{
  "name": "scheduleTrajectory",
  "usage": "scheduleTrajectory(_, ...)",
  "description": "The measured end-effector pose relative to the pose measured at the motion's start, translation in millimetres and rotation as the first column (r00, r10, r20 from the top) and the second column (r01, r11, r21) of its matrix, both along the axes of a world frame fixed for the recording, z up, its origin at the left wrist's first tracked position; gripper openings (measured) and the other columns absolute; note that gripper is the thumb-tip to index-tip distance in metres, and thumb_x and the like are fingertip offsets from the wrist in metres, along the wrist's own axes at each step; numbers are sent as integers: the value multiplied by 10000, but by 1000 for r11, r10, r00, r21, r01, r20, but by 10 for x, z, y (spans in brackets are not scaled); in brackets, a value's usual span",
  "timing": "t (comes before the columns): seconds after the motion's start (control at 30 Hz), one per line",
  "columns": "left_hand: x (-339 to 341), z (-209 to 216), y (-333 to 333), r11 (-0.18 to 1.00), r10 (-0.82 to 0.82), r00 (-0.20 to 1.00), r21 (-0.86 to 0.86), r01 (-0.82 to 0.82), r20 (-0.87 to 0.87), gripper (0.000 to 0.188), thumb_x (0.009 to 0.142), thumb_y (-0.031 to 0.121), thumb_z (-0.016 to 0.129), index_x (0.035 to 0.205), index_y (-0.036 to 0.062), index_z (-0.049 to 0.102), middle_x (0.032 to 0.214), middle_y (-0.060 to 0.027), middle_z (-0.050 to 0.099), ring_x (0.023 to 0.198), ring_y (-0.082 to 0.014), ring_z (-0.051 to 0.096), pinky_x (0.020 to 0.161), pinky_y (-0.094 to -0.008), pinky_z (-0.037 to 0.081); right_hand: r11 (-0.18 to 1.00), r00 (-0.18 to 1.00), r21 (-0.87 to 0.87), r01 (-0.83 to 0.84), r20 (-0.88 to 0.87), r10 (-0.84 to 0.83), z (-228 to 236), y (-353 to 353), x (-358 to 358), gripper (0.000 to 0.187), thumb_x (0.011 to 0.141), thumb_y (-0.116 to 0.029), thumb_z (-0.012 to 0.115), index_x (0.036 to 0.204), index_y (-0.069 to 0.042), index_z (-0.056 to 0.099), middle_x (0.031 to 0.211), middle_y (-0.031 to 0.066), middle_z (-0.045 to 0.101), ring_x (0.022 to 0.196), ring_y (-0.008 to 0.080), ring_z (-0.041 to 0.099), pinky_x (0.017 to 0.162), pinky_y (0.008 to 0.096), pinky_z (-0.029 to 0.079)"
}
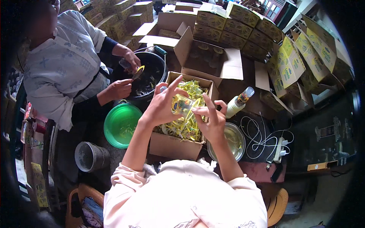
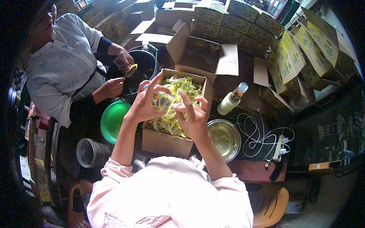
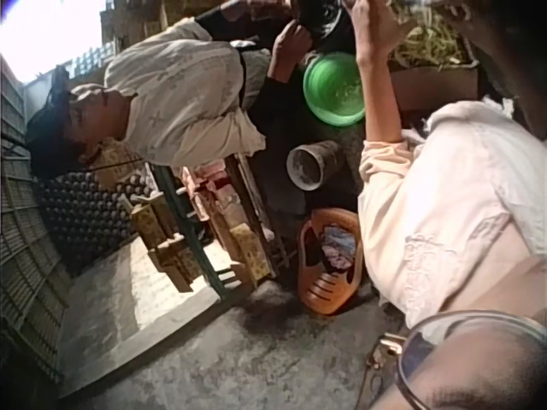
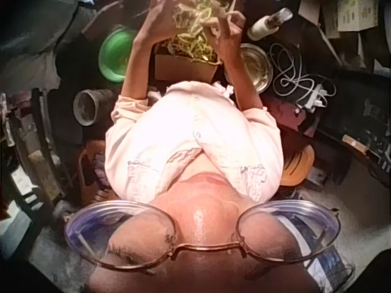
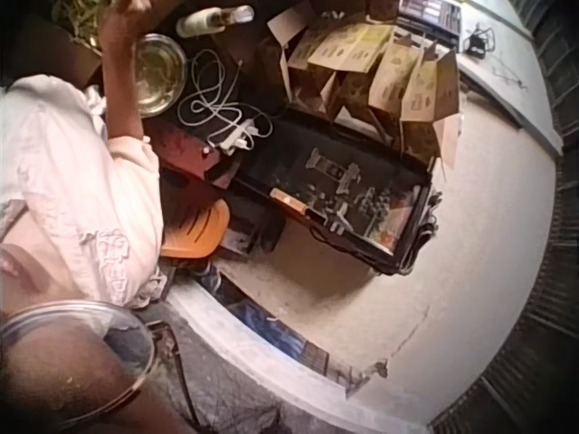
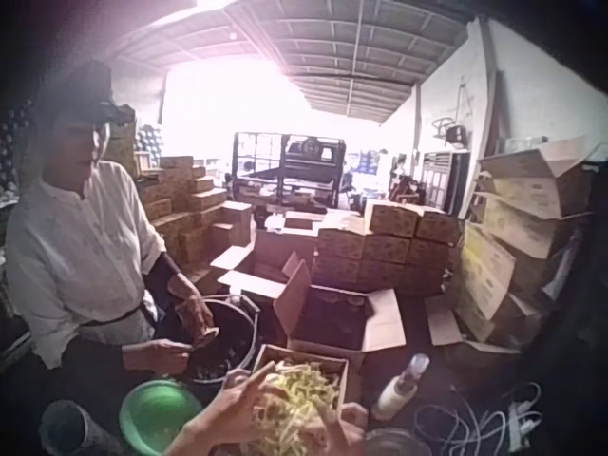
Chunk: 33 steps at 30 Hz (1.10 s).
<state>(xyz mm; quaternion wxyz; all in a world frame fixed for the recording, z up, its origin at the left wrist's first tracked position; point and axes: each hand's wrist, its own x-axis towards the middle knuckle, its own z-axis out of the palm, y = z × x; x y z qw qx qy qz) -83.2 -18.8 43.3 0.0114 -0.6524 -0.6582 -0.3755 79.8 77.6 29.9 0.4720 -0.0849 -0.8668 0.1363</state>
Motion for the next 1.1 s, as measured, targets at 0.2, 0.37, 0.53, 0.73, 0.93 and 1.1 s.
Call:
scheduleTrajectory(0.2, 6, -24, 66, 998, -30, 997, 50, 34, -75, 1054, 551, 84, 703, 1382, 73, 56, 1010, -19, 600, 1036, -197, 523, 990, -406, 192, 999, 994, -27, 26, 105, -23, -134, 58, -52, 672, 685, -59, 663, 1289, -50, 369, 627, -42, 632, 569, 100, 593, 865, 341, 309)
scheduleTrajectory(0.37, -220, -42, 81, 999, -15, 984, -48, 7, -176, 1044, 555, 33, 659, 1386, 72, 29, 1026, -1, 595, 1066, -186, 508, 994, -427, 183, 999, 976, 8, -31, 214, 28, -139, 218, 97, 703, 685, -72, 665, 1308, -67, 340, 630, -50, 637, 611, 101, 603, 890, 363, 287)
scheduleTrajectory(0.53, -345, -105, 107, 997, 21, 983, -73, -35, -180, 1044, 556, 24, 649, 1387, 75, 18, 1035, -7, 591, 1072, -180, 498, 1002, -437, 171, 1000, 956, 8, 19, 292, -21, -176, 289, 207, 737, 658, -73, 687, 1309, -70, 341, 657, -52, 648, 647, 103, 613, 902, 368, 277)
scheduleTrajectory(0.73, -403, -225, 79, 995, 55, 998, 87, -53, -15, 1092, 508, 94, 718, 1383, 72, 66, 1027, -45, 587, 974, -211, 554, 971, -411, 252, 997, 991, -27, 73, 111, -70, -104, 247, 155, 681, 644, -29, 695, 1255, -54, 396, 658, -18, 647, 659, 113, 608, 899, 353, 317)
scheduleTrajectory(0.93, -331, -609, -33, 966, 113, 904, 167, -197, 411, 894, 520, 104, 749, 1300, 66, 312, 993, -91, 575, 930, -210, 567, 839, -355, 427, 352, 928, -920, -169, -269, -258, -655, 135, 307, 548, 686, 30, 685, 1164, -9, 421, 797, 76, 640, 755, 116, 593, 762, 244, 453)
scheduleTrajectory(1.1, -230, -720, -157, 972, -5, 796, 188, -138, 606, 611, 586, 29, 736, 1132, 36, 462, 1048, -71, 541, 955, -158, 551, 822, -293, 445, -102, 891, -925, -366, -317, -327, -1089, 44, 456, 487, 702, 72, 650, 1129, -6, 428, 898, 82, 573, 811, 146, 581, 776, 231, 469)
